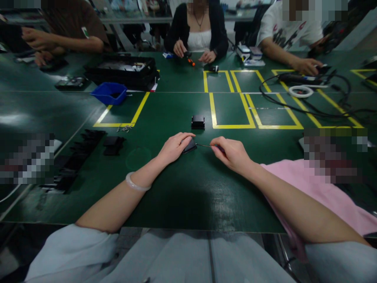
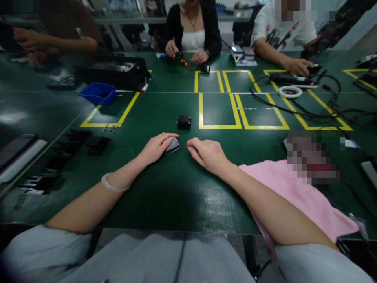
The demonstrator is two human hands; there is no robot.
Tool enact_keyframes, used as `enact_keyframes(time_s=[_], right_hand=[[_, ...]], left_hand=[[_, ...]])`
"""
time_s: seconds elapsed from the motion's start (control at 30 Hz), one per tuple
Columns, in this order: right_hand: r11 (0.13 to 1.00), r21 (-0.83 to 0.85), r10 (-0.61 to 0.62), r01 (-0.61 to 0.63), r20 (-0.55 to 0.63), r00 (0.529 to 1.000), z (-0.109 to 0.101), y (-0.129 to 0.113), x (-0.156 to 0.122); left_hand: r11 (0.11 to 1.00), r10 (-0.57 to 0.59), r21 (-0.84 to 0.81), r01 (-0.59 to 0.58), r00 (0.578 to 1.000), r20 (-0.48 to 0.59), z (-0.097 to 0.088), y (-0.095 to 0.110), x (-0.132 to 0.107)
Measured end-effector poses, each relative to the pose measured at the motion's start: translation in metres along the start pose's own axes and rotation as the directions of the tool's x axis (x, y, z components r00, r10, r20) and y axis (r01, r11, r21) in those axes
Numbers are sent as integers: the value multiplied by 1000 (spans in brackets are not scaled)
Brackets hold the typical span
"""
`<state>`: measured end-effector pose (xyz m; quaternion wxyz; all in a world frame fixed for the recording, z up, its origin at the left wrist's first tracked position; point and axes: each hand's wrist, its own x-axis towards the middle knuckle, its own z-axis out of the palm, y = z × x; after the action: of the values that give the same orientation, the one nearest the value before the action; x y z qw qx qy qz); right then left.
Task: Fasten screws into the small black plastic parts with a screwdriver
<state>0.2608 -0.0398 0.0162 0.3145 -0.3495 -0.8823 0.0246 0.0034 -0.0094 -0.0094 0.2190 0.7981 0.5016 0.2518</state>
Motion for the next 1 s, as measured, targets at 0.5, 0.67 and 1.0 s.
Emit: enact_keyframes(time_s=[0.5, 0.67, 1.0], right_hand=[[999, 38, 19, -19, 2, 1000, 2, 1, -1], [999, 37, 26, -26, 4, 1000, 1, 2, -1], [999, 45, 27, -27, 0, 1000, 1, 1, -1]], left_hand=[[1000, -3, 5, 3, 1000, -4, -1, 0, 0], [1000, -1, 8, 1, 1000, 1, -1, 1, 0], [1000, 4, 9, -4, 1000, -4, 0, -2, 0]])
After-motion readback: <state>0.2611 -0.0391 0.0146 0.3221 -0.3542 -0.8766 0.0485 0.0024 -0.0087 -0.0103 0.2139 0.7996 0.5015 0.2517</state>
